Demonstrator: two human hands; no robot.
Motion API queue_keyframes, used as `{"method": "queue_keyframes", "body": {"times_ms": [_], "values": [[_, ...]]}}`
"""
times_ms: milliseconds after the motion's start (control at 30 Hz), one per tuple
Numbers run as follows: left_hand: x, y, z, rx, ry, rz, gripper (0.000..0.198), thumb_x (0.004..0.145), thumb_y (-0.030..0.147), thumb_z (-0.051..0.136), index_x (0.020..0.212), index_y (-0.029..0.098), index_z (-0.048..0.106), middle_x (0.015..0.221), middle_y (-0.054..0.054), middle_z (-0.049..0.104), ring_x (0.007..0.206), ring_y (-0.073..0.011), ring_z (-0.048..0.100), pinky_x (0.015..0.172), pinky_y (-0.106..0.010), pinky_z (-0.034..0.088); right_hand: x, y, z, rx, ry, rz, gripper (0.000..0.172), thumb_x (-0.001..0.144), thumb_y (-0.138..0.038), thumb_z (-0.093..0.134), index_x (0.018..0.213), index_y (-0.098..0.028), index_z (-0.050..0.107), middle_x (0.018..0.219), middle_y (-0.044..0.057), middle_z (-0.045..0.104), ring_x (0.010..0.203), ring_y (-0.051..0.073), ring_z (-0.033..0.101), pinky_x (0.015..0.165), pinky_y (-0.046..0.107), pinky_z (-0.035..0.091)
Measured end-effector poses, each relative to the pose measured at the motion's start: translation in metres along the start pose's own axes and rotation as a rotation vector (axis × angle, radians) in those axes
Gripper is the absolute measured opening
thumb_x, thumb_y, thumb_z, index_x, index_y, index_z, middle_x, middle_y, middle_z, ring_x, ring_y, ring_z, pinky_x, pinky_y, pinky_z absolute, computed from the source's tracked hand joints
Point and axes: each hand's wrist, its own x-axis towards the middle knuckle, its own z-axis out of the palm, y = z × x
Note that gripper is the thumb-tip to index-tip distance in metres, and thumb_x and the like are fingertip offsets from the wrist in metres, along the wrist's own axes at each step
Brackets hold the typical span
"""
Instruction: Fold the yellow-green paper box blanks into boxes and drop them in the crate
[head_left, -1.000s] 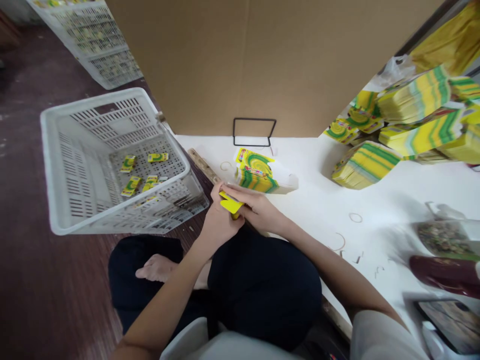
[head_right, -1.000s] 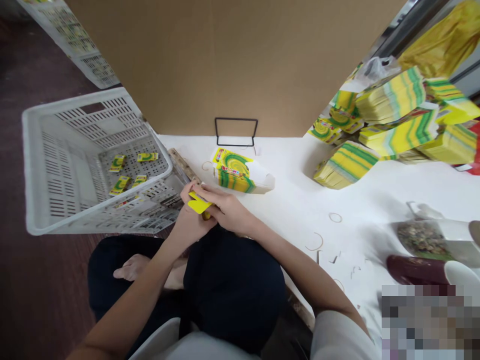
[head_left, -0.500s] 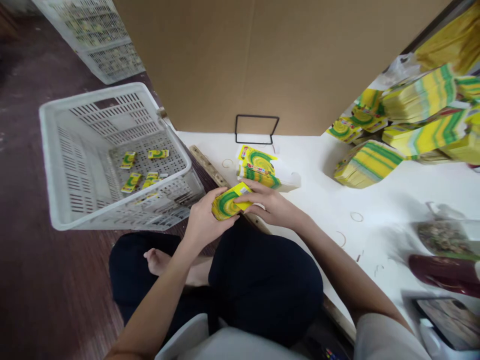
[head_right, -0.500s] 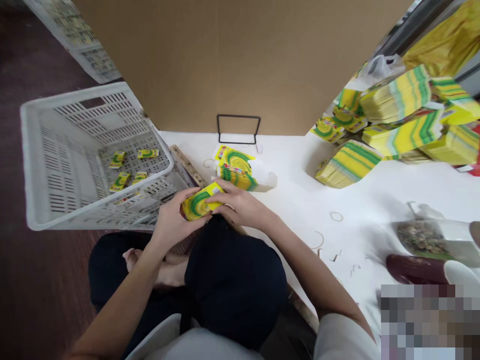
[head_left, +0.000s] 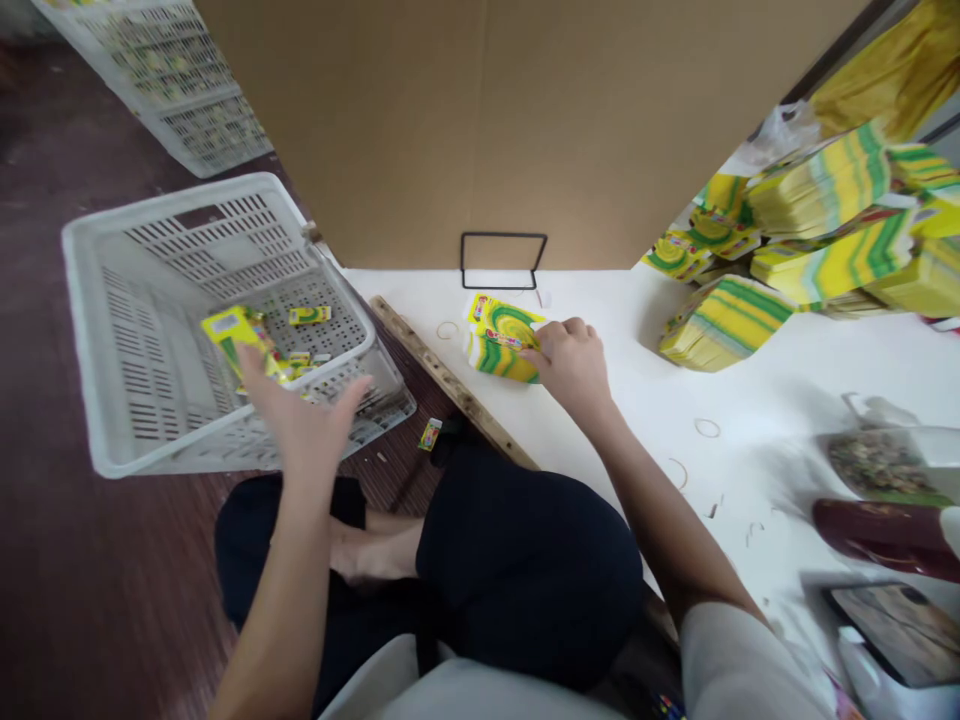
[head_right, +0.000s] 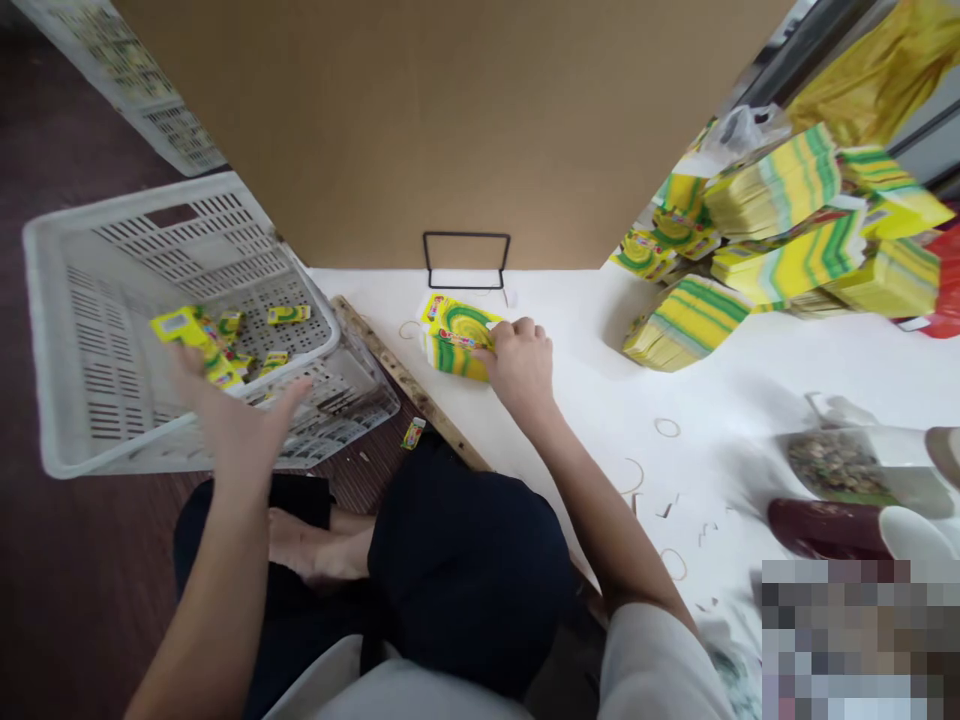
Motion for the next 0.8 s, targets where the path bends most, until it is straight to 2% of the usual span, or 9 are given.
{"method": "queue_keyframes", "body": {"times_ms": [33, 100, 167, 233, 333, 500, 633, 700, 800], "values": [[-0.007, -0.002, 0.003, 0.004, -0.031, -0.022, 0.114, 0.065, 0.041, 0.093, 0.155, 0.018, 0.026, 0.164, -0.022, 0.027, 0.154, -0.0411, 0.024, 0.127, -0.064, 0.018, 0.002, 0.000, 0.003, -0.061, -0.032, 0.024, 0.033, 0.095, -0.040, 0.060, 0.103, -0.010, 0.070, 0.104, 0.021, 0.066, 0.101, 0.036, 0.060, 0.092, 0.053, 0.049], [-0.028, -0.002, 0.015, -0.036, -0.119, -0.074, 0.102, 0.070, 0.042, 0.089, 0.152, 0.018, 0.034, 0.159, -0.023, 0.038, 0.147, -0.0403, 0.040, 0.119, -0.063, 0.036, 0.003, -0.002, 0.008, -0.101, -0.074, 0.053, 0.028, 0.094, -0.034, 0.060, 0.104, -0.009, 0.069, 0.105, 0.022, 0.066, 0.102, 0.035, 0.059, 0.091, 0.050, 0.049], [-0.050, 0.004, 0.029, -0.147, -0.192, -0.116, 0.085, 0.077, 0.043, 0.083, 0.148, 0.020, 0.041, 0.151, -0.021, 0.049, 0.135, -0.0356, 0.054, 0.106, -0.055, 0.051, 0.002, -0.005, 0.010, -0.099, -0.084, 0.068, 0.026, 0.093, -0.030, 0.062, 0.107, -0.008, 0.068, 0.108, 0.021, 0.066, 0.103, 0.035, 0.058, 0.092, 0.048, 0.048], [-0.065, 0.011, 0.039, -0.257, -0.223, -0.145, 0.072, 0.083, 0.042, 0.078, 0.143, 0.022, 0.046, 0.144, -0.018, 0.056, 0.125, -0.0296, 0.062, 0.098, -0.047, 0.057, 0.000, -0.008, 0.010, -0.106, -0.075, 0.084, 0.027, 0.093, -0.030, 0.063, 0.109, -0.009, 0.066, 0.110, 0.021, 0.065, 0.104, 0.035, 0.057, 0.092, 0.048, 0.047], [-0.072, 0.021, 0.045, -0.371, -0.296, -0.154, 0.061, 0.086, 0.038, 0.075, 0.139, 0.023, 0.050, 0.138, -0.015, 0.060, 0.117, -0.0235, 0.066, 0.094, -0.040, 0.059, 0.001, -0.008, 0.009, -0.123, -0.054, 0.101, 0.027, 0.091, -0.032, 0.064, 0.108, -0.011, 0.065, 0.112, 0.022, 0.063, 0.103, 0.036, 0.057, 0.089, 0.048, 0.047], [-0.070, 0.030, 0.046, -0.465, -0.346, -0.215, 0.053, 0.087, 0.037, 0.075, 0.134, 0.022, 0.055, 0.129, -0.013, 0.065, 0.106, -0.0194, 0.068, 0.090, -0.036, 0.059, 0.006, -0.009, 0.008, -0.044, -0.089, 0.129, 0.021, 0.085, -0.025, 0.068, 0.100, -0.014, 0.058, 0.109, 0.020, 0.066, 0.102, 0.034, 0.060, 0.089, 0.046, 0.047], [-0.072, 0.034, 0.049, -0.611, -0.406, -0.325, 0.047, 0.084, 0.040, 0.078, 0.124, 0.021, 0.061, 0.115, -0.010, 0.070, 0.098, -0.0180, 0.071, 0.093, -0.037, 0.058, 0.005, -0.014, -0.004, 0.152, -0.098, 0.210, 0.027, 0.079, -0.024, 0.070, 0.093, -0.021, 0.048, 0.089, 0.007, 0.067, 0.078, 0.024, 0.061, 0.074, 0.037, 0.046], [-0.071, 0.041, 0.054, -0.779, -0.446, -0.395, 0.051, 0.080, 0.043, 0.082, 0.123, 0.022, 0.063, 0.112, -0.009, 0.072, 0.099, -0.0188, 0.071, 0.095, -0.037, 0.058, -0.001, -0.021, -0.014, 0.281, -0.080, 0.157, 0.025, 0.080, -0.025, 0.068, 0.090, -0.022, 0.045, 0.083, 0.002, 0.064, 0.069, 0.019, 0.058, 0.069, 0.032, 0.044], [-0.063, 0.063, 0.065, -1.123, -0.399, -0.471, 0.062, 0.067, 0.055, 0.089, 0.117, 0.024, 0.068, 0.116, -0.009, 0.072, 0.109, -0.0230, 0.070, 0.099, -0.038, 0.056, -0.015, -0.041, -0.026, 0.486, -0.182, -0.105, 0.019, 0.082, -0.025, 0.064, 0.091, -0.022, 0.047, 0.083, 0.000, 0.063, 0.066, 0.014, 0.057, 0.067, 0.028, 0.044]]}}
